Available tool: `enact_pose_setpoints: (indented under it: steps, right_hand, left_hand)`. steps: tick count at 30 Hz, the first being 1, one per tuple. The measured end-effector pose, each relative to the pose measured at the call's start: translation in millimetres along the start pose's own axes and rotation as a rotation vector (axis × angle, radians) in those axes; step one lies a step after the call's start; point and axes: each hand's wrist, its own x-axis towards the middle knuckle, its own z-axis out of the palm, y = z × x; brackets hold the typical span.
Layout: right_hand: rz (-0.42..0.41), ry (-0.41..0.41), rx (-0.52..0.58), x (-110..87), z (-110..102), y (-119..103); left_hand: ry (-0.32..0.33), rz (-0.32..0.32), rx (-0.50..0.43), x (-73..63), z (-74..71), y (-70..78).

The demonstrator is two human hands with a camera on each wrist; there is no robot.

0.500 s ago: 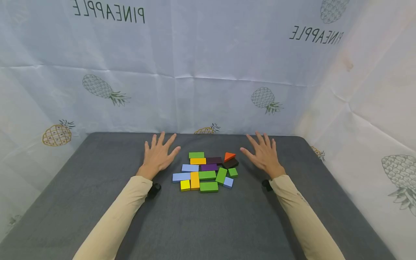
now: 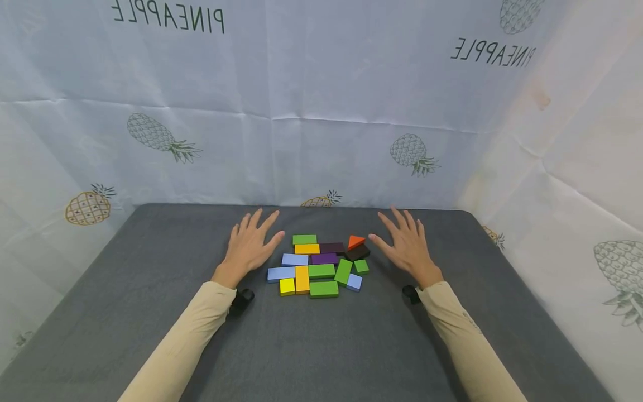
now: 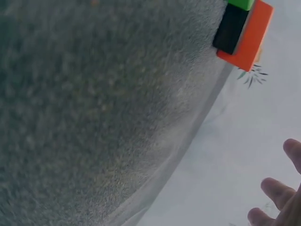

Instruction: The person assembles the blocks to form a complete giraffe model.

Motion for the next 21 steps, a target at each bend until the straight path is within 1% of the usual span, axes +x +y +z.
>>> enact_pose_setpoints:
  steps: [5,14,18,21]
  right_hand:
    - [0.000,0.014,0.018,-5.6,1.1,-2.7]
    - [0.002,0.002,0.082,-13.1,0.8,-11.6]
    - [-0.005,-0.009,0.093,-15.6,0.2,-16.6]
    - [-0.007,-0.016,0.090,-17.7,0.2,-19.5]
  left_hand:
    - [-0.023,0.014,-0.034,-6.7,-1.0,3.7]
    - [-0.017,0.036,-0.099,-19.4,-0.2,11.9]
    - [-0.012,0.063,-0.123,-27.0,-1.4,15.8]
    - [-0.004,0.095,-0.148,-32.3,-2.4,19.3]
